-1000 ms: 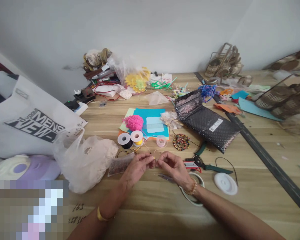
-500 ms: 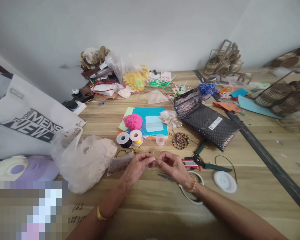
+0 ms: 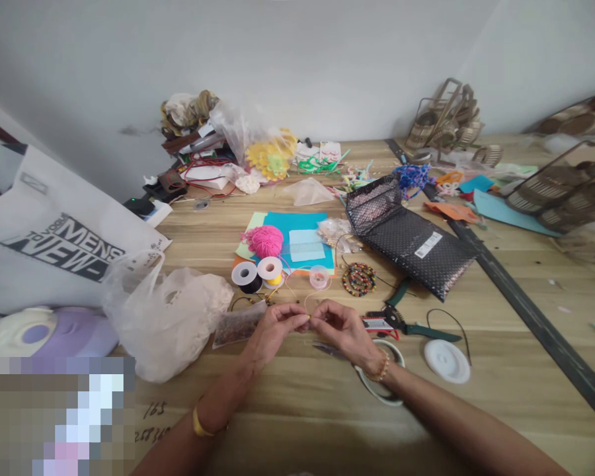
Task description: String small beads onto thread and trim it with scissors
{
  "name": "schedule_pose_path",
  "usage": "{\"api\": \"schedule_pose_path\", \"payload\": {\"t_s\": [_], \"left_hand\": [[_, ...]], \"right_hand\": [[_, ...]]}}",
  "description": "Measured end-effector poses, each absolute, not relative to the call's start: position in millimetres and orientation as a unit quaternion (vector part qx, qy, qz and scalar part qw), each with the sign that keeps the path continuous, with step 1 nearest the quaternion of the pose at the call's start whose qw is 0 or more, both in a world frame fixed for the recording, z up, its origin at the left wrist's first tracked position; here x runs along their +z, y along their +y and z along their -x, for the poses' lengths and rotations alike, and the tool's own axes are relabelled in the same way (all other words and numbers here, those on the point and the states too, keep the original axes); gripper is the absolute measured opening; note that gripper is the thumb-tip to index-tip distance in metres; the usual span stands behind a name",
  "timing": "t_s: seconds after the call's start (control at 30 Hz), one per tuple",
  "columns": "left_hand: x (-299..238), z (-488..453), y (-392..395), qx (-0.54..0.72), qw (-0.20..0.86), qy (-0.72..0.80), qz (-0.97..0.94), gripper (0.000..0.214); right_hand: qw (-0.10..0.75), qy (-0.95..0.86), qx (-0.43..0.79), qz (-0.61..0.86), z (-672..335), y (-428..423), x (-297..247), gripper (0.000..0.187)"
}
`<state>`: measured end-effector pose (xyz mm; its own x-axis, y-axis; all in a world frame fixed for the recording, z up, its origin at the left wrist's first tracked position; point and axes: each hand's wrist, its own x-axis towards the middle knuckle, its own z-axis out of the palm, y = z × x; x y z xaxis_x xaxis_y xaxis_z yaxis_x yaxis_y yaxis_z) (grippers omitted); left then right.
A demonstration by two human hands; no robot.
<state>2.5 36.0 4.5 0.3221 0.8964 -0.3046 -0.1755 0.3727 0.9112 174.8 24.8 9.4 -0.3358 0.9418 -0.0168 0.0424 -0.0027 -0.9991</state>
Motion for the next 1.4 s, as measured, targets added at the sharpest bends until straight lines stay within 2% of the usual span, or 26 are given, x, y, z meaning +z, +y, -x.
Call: {"api": "schedule_pose_path", "payload": {"t_s": [0.2,0.6,0.93,1.4], "left_hand": [[-1.1,0.4,37.2,0.376,0.688,0.453,-0.424,0.021],[1.1,1.0,37.1,0.359,0.679,0.459,-0.447,0.018],[1.7,1.6,39.1,0.361,0.681,0.463,-0.438,0.011],[-0.6,0.2,38.9,0.355,0.671,0.461,-0.46,0.021]], "right_hand": [[0.408,-0.607,0.535,0.423,-174.3,25.7,5.5,0.026],[0.417,-0.604,0.541,0.411,-173.7,26.1,4.5,0.025],[0.4,-0.677,0.464,0.407,-177.7,26.7,4.3,0.019],[0.39,-0.691,0.449,0.41,-178.2,28.1,4.5,0.018]]}}
